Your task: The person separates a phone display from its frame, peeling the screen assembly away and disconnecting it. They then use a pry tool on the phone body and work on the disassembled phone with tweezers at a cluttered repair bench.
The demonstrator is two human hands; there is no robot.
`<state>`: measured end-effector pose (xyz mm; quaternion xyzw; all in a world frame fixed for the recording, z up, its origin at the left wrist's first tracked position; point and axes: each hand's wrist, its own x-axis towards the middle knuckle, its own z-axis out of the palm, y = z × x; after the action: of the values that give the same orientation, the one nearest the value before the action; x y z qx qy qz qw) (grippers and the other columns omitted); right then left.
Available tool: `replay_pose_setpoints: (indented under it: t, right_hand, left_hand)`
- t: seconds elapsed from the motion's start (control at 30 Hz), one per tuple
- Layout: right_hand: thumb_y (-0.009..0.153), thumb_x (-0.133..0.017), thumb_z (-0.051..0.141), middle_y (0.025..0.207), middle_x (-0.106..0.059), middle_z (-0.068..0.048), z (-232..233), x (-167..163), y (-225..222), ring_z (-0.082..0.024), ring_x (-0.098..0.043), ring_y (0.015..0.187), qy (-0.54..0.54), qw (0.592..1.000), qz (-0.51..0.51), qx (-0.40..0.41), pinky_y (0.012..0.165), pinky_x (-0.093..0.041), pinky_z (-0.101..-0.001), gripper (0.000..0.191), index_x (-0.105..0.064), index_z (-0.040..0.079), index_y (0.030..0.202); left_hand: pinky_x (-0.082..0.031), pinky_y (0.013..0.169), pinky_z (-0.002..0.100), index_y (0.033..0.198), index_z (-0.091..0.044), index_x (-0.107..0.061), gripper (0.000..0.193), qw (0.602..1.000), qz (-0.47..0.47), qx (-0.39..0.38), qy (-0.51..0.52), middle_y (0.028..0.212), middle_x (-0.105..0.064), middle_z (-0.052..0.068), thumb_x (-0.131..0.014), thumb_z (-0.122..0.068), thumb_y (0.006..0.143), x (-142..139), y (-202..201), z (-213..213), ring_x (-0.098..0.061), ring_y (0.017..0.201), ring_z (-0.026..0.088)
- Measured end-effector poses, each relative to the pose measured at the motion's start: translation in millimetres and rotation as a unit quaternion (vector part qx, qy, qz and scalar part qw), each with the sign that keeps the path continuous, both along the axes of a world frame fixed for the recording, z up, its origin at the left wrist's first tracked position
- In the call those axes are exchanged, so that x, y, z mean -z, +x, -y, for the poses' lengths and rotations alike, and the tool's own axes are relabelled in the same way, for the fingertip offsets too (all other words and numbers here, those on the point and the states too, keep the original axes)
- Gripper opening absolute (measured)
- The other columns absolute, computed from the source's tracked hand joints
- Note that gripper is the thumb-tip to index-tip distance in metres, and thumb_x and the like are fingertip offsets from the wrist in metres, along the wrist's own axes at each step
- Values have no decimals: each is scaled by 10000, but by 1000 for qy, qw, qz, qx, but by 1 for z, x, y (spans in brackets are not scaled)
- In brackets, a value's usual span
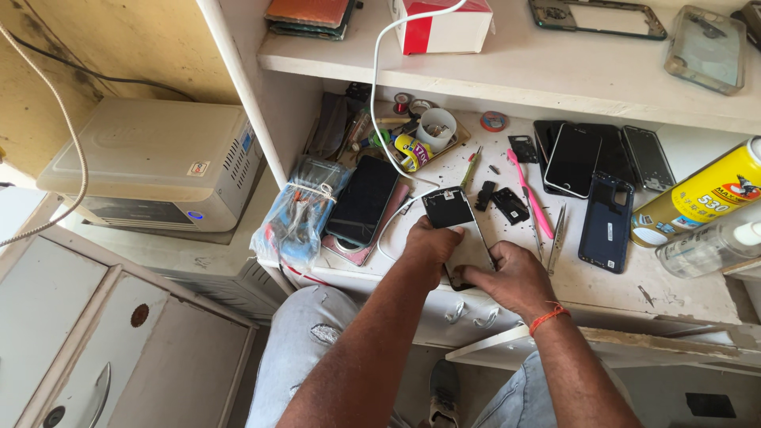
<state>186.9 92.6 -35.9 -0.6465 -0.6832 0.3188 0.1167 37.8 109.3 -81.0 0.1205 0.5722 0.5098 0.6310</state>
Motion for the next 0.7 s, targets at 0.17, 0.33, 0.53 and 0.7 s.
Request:
replay_pose_setpoints:
  t: [0.17, 0.33, 0.53, 0.7]
  right_hand:
    - [622, -876, 469, 838, -792, -122, 2, -1, -1, -231, -755, 785, 17, 999, 31, -17, 777, -573, -358, 525, -734, 41, 888]
    - [576, -907, 460, 872, -791, -114, 4, -5, -3, -217, -750, 816, 9, 999, 33, -20, 798, -569, -350, 576, -719, 38, 920]
    - [561, -924, 341, 840, -788, -86, 5, 1, 4, -179, -741, 772, -2, 999, -20, -37, 738, -588, -330, 550, -709, 30, 959]
    - [557, -917, 320, 871, -784, -63, 9, 9, 9, -144, -726, 767, 1, 993, -117, -28, 727, -591, -309, 598, -685, 40, 1032]
  left_hand:
    - [-603, 822, 448, 1265, -105, -578, 413, 1000, 10, 1, 3, 1163, -712, 136, -731, -58, 885, 4, 0, -1, -706, 1046, 274]
    - [-621, 854, 469, 1271, -98, -567, 417, 1000, 31, -5, -2, 1165, -703, 143, -720, -49, 886, 8, 0, -3, -709, 1054, 293]
    - [-634, 835, 505, 1259, -75, -550, 413, 999, 43, -10, 14, 1142, -699, 159, -727, -40, 887, 13, 0, -3, -715, 1033, 308]
    - [-643, 784, 542, 1237, -80, -549, 388, 997, 76, -16, 29, 1128, -702, 155, -721, -46, 891, 16, -2, -4, -724, 1000, 317]
